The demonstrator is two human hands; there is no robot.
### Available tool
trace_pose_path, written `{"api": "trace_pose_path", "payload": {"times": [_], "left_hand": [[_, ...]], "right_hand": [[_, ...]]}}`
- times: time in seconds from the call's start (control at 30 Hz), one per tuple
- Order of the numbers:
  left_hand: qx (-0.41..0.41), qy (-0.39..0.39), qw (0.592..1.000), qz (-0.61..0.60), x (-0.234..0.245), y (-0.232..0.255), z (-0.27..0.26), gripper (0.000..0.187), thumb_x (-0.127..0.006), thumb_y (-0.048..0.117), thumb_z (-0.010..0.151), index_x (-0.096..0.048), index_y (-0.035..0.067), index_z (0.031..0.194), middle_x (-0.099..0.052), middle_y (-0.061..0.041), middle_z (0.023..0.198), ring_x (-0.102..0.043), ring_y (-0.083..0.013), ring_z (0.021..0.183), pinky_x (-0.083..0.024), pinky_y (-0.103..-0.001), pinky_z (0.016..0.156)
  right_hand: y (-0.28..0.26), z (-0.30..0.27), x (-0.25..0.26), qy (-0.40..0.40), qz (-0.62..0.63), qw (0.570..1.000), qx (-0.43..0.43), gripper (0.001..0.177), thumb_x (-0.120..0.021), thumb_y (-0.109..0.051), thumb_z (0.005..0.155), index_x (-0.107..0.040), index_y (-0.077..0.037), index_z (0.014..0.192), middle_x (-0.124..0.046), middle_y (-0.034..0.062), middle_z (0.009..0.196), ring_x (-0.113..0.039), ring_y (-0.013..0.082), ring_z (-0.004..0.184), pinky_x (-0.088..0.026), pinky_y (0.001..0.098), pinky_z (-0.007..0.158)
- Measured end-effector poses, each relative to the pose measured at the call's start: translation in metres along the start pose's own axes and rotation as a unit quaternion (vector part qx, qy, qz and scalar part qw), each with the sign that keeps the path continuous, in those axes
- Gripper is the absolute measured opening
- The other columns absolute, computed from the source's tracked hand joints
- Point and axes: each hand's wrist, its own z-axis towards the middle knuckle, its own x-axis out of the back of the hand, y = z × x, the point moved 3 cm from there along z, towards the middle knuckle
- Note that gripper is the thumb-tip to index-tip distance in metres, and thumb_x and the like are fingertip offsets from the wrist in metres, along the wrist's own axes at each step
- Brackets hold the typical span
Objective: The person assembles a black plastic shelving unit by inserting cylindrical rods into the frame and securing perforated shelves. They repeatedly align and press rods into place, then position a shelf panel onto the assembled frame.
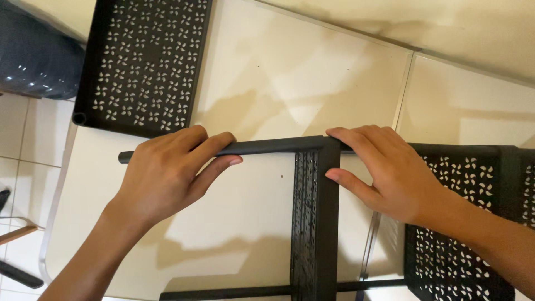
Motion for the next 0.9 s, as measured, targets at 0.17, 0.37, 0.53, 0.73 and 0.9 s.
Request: {"api": "trace_pose_path", "payload": {"times": [0.17, 0.37, 0.53, 0.73, 0.9], "left_hand": [[-0.002, 0.011, 1.0, -0.003, -0.001, -0.002, 0.0, 0.027, -0.076, 0.031, 0.092, -0.074, 0.006, 0.103, -0.057, -0.005, 0.069, -0.056, -0.0206, 0.055, -0.043, -0.036, 0.049], [-0.003, -0.008, 1.0, -0.003, -0.004, -0.005, 0.001, 0.026, -0.077, 0.031, 0.091, -0.075, 0.008, 0.102, -0.057, -0.004, 0.067, -0.055, -0.0192, 0.052, -0.042, -0.035, 0.047], [-0.019, 0.0, 1.0, -0.012, -0.005, -0.003, 0.003, 0.026, -0.076, 0.031, 0.092, -0.074, 0.007, 0.104, -0.058, -0.004, 0.07, -0.056, -0.0185, 0.054, -0.043, -0.034, 0.048], [-0.013, -0.044, 0.999, -0.021, -0.004, -0.008, 0.013, 0.028, -0.072, 0.033, 0.093, -0.075, 0.008, 0.104, -0.06, -0.003, 0.067, -0.057, -0.0187, 0.053, -0.044, -0.034, 0.047], [-0.021, -0.06, 0.998, -0.02, 0.0, -0.008, 0.023, 0.03, -0.067, 0.036, 0.095, -0.075, 0.008, 0.102, -0.063, -0.003, 0.067, -0.06, -0.0203, 0.054, -0.046, -0.035, 0.048]], "right_hand": [[-0.002, 0.001, 0.001, 0.011, -0.003, 1.0, 0.018, 0.057, -0.072, -0.034, 0.089, -0.056, -0.003, 0.133, -0.065, 0.017, 0.109, -0.062, 0.0357, 0.098, -0.048, 0.0437, 0.087], [-0.003, 0.001, 0.001, 0.014, -0.004, 1.0, 0.021, 0.056, -0.071, -0.035, 0.089, -0.056, -0.002, 0.133, -0.065, 0.0167, 0.107, -0.062, 0.0353, 0.096, -0.049, 0.0433, 0.085], [-0.002, 0.001, 0.0, 0.006, -0.004, 1.0, 0.017, 0.056, -0.071, -0.035, 0.09, -0.056, -0.002, 0.133, -0.065, 0.0167, 0.106, -0.062, 0.0345, 0.095, -0.049, 0.0434, 0.084], [-0.005, 0.001, 0.0, 0.01, -0.012, 1.0, 0.024, 0.056, -0.07, -0.033, 0.091, -0.055, -0.001, 0.134, -0.064, 0.018, 0.109, -0.062, 0.0355, 0.097, -0.049, 0.0435, 0.085], [-0.006, 0.0, -0.001, 0.009, -0.018, 1.0, 0.022, 0.056, -0.07, -0.031, 0.091, -0.054, 0.001, 0.134, -0.064, 0.0189, 0.108, -0.061, 0.0356, 0.096, -0.049, 0.044, 0.085]]}}
